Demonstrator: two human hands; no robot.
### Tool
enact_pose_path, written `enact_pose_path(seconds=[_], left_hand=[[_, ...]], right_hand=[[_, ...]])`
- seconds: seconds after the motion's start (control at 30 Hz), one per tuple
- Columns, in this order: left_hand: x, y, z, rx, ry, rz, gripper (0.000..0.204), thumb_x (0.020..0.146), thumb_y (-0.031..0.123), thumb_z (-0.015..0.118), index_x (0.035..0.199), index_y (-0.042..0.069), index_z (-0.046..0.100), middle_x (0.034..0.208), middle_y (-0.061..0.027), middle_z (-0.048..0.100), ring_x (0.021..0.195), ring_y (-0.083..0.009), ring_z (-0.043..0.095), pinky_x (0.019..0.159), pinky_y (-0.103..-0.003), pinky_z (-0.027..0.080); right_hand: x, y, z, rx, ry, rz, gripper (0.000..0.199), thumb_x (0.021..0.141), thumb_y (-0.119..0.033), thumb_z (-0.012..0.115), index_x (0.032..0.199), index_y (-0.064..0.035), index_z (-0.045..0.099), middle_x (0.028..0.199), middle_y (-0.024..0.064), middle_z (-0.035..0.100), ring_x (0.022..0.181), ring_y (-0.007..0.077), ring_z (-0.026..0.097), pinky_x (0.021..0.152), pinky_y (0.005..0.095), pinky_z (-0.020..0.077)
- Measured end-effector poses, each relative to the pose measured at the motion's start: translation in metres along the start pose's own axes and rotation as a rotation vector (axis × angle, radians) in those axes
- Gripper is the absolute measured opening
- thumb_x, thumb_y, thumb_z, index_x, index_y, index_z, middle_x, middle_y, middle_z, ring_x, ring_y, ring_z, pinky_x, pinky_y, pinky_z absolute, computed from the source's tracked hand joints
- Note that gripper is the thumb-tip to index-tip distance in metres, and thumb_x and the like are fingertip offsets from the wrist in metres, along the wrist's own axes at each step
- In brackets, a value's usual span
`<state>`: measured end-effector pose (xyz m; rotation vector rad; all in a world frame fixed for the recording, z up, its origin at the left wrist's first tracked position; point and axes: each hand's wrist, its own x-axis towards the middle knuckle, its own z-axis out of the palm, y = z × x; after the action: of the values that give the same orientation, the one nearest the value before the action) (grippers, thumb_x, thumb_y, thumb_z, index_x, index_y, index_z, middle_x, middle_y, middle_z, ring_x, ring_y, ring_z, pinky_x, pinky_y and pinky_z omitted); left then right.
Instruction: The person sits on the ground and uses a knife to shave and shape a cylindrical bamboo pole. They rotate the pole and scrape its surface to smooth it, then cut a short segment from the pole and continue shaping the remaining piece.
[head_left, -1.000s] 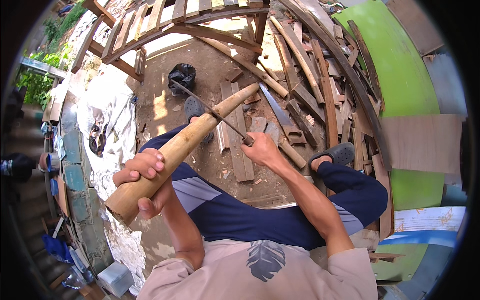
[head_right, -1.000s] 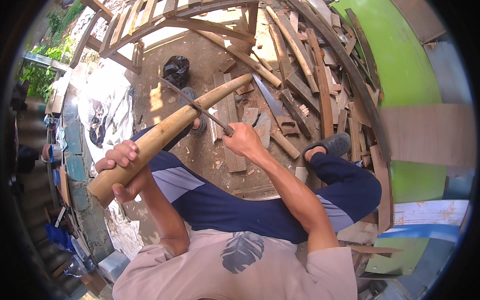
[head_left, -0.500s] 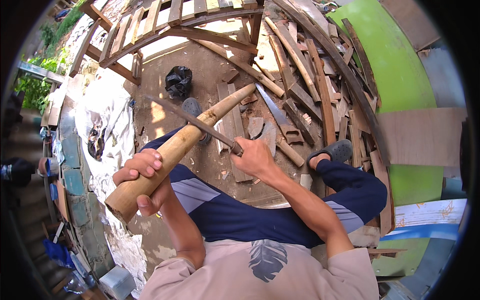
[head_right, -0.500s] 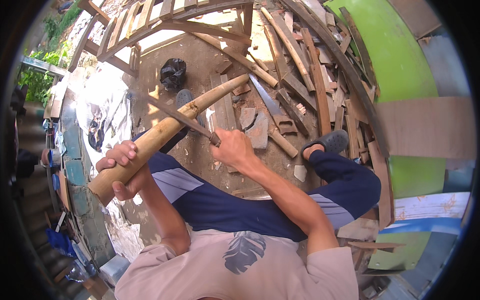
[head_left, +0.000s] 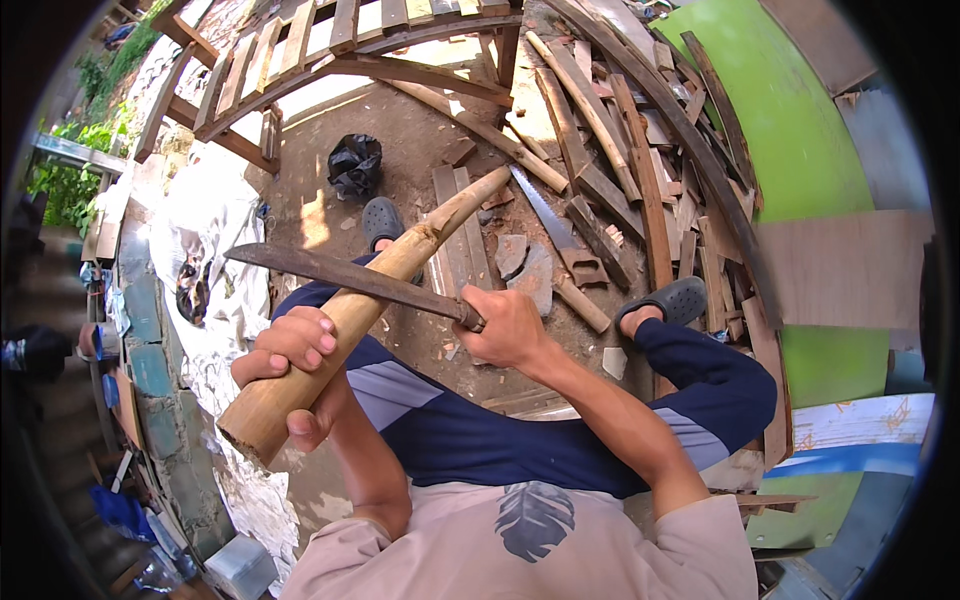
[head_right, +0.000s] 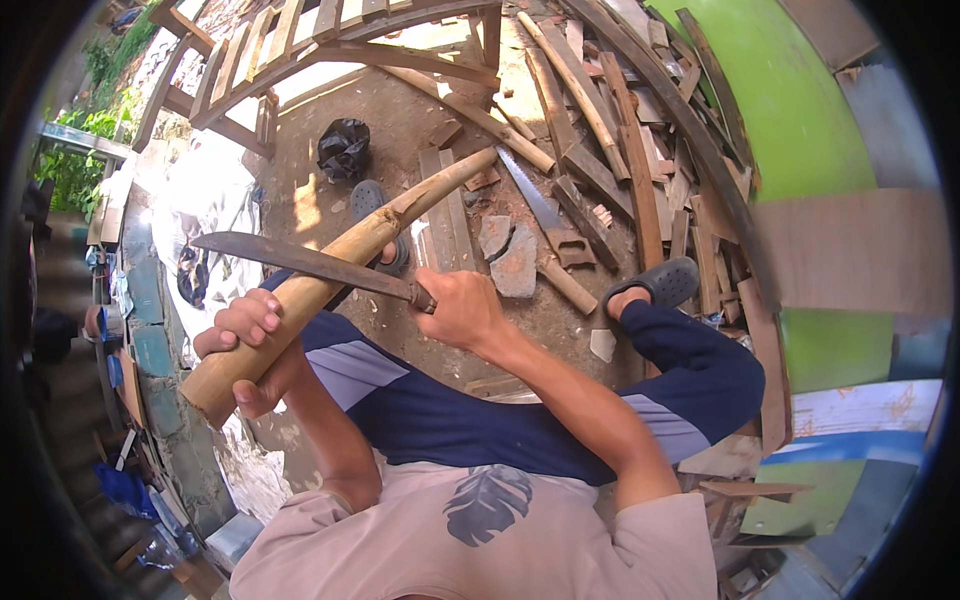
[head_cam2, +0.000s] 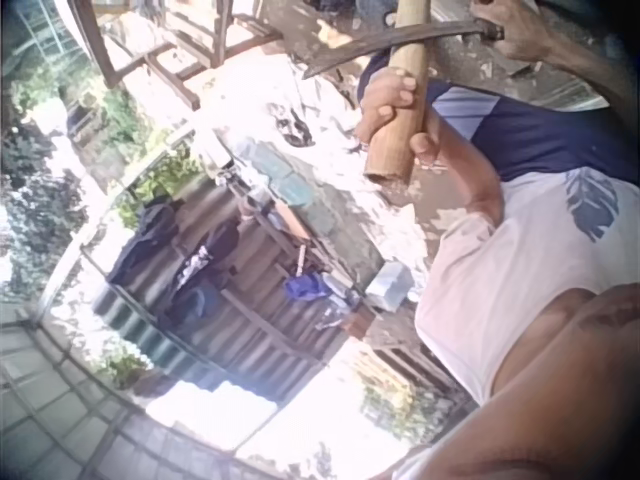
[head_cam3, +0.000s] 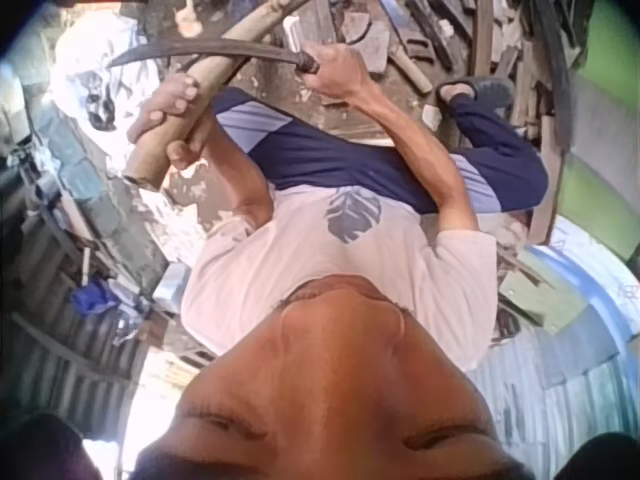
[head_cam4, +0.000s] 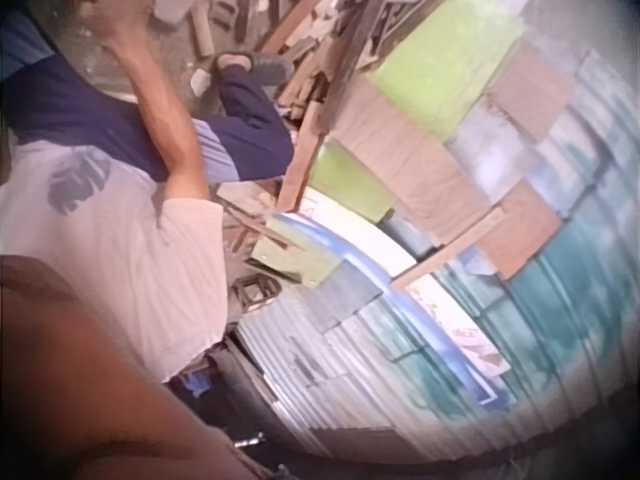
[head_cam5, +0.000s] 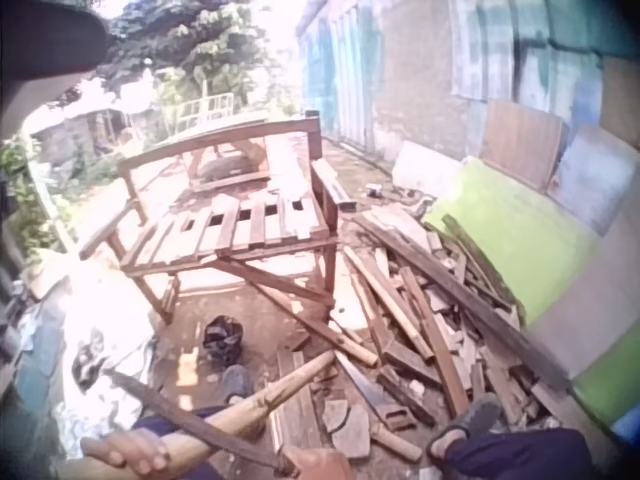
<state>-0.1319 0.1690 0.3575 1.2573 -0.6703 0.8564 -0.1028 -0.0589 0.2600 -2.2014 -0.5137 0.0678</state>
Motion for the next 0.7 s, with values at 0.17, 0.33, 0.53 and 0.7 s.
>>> enact_pose_path(seconds=[0.17,0.33,0.53,0.7], left_hand=[[0.001,-0.001,-0.001,0.001,0.015,-0.011,0.049,0.089,0.045,0.067,0.112,0.007,0.046,0.086,-0.0100,0.055,0.078,-0.0249,0.060,0.075,-0.044,0.049],[-0.005,-0.003,-0.016,0.022,0.077,0.012,0.054,0.088,0.050,0.065,0.115,0.007,0.047,0.086,-0.0107,0.056,0.079,-0.0256,0.061,0.076,-0.043,0.050],[0.013,-0.010,0.015,0.283,0.569,0.029,0.060,0.092,0.057,0.064,0.121,0.009,0.045,0.091,-0.0077,0.058,0.085,-0.0258,0.063,0.082,-0.041,0.055],[0.013,-0.005,0.006,0.395,0.951,-0.098,0.047,0.097,0.053,0.064,0.114,0.012,0.049,0.093,-0.0025,0.058,0.092,-0.0202,0.061,0.085,-0.037,0.054]], right_hand=[[0.033,0.148,0.003,-0.131,-0.100,0.769,0.030,0.083,-0.022,0.066,0.102,-0.0002,0.072,0.082,0.0238,0.071,0.076,0.0404,0.072,0.071,0.0495,0.0560],[-0.001,0.209,0.001,-0.075,0.116,0.882,0.033,0.084,-0.028,0.065,0.102,0.0001,0.072,0.097,0.0279,0.073,0.093,0.0428,0.072,0.083,0.0481,0.0557],[0.012,0.134,0.003,0.172,0.193,0.545,0.027,0.085,-0.027,0.071,0.093,-0.0014,0.069,0.078,0.0167,0.071,0.073,0.0289,0.069,0.068,0.0423,0.0511],[0.015,0.066,-0.002,0.148,-0.008,0.335,0.023,0.084,-0.025,0.073,0.092,-0.0041,0.068,0.072,0.0184,0.070,0.070,0.0389,0.070,0.066,0.0476,0.0531]])
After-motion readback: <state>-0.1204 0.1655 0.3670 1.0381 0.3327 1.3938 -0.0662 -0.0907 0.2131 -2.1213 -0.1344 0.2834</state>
